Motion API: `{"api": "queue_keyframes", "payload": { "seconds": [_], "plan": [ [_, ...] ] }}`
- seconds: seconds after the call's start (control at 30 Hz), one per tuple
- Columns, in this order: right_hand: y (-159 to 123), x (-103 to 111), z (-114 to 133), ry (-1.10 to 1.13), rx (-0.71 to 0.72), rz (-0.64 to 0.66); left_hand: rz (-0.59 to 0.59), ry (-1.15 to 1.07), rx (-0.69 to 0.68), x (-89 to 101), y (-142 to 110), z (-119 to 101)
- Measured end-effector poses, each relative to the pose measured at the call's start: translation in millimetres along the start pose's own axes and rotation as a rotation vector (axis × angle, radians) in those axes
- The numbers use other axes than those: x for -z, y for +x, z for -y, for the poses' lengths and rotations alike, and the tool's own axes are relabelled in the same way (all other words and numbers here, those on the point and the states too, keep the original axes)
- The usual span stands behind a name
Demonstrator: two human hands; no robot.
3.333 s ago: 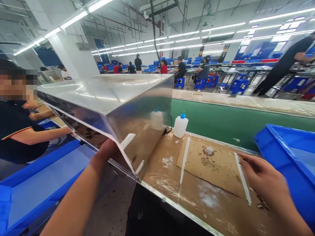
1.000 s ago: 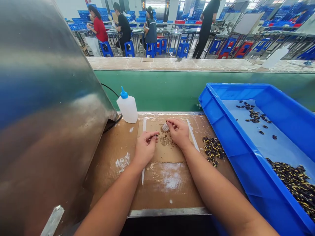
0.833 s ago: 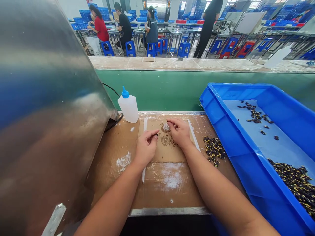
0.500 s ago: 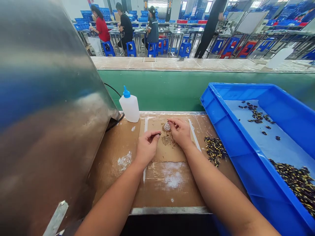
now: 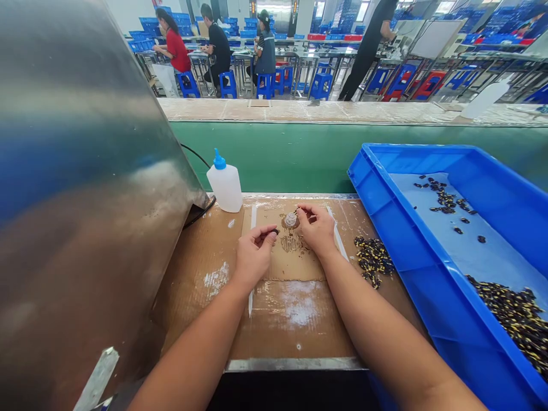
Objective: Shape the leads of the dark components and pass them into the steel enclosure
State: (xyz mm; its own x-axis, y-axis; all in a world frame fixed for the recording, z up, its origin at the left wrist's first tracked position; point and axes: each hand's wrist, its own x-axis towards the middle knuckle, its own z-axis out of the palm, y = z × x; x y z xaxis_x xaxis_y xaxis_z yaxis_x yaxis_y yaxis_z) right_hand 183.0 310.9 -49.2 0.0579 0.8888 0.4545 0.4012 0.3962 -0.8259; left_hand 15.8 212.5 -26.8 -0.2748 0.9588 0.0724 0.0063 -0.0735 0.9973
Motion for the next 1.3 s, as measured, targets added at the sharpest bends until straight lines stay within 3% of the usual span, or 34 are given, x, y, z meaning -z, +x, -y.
{"api": "queue_keyframes", "payload": {
  "seconds": [0.27, 0.53, 0.77, 1.0, 1.17, 1.3],
  "plan": [
    [0.1, 0.8, -4.7, 0.001, 0.006, -0.016, -0.004, -0.028, -0.027, 2.2, 1.8, 3.9],
    [0.1, 3.3, -1.6, -0.016, -0.034, -0.017, -0.049, -0.193, 0.119, -0.9, 2.1, 2.3],
    [1.1, 5.9, -0.9, 0.011, -0.054, -0.015, -0.059, -0.309, 0.149, -2.0, 3.0, -0.2],
    [-17.8, 16.5, 28.3, 0.154, -0.023, -0.027, -0.038, -0.443, 0.216, -3.5, 1.5, -9.2],
    [-39.9, 12.8, 56.3, 0.434, -0.030, 0.103, -0.049, -0.598, 0.281, -0.7, 5.0, -15.3],
    [-49.4, 8.7, 67.4, 0.512, -0.009, 0.187, -0.083, -0.678, 0.308, 0.6, 8.0, -17.6]
  ]
}}
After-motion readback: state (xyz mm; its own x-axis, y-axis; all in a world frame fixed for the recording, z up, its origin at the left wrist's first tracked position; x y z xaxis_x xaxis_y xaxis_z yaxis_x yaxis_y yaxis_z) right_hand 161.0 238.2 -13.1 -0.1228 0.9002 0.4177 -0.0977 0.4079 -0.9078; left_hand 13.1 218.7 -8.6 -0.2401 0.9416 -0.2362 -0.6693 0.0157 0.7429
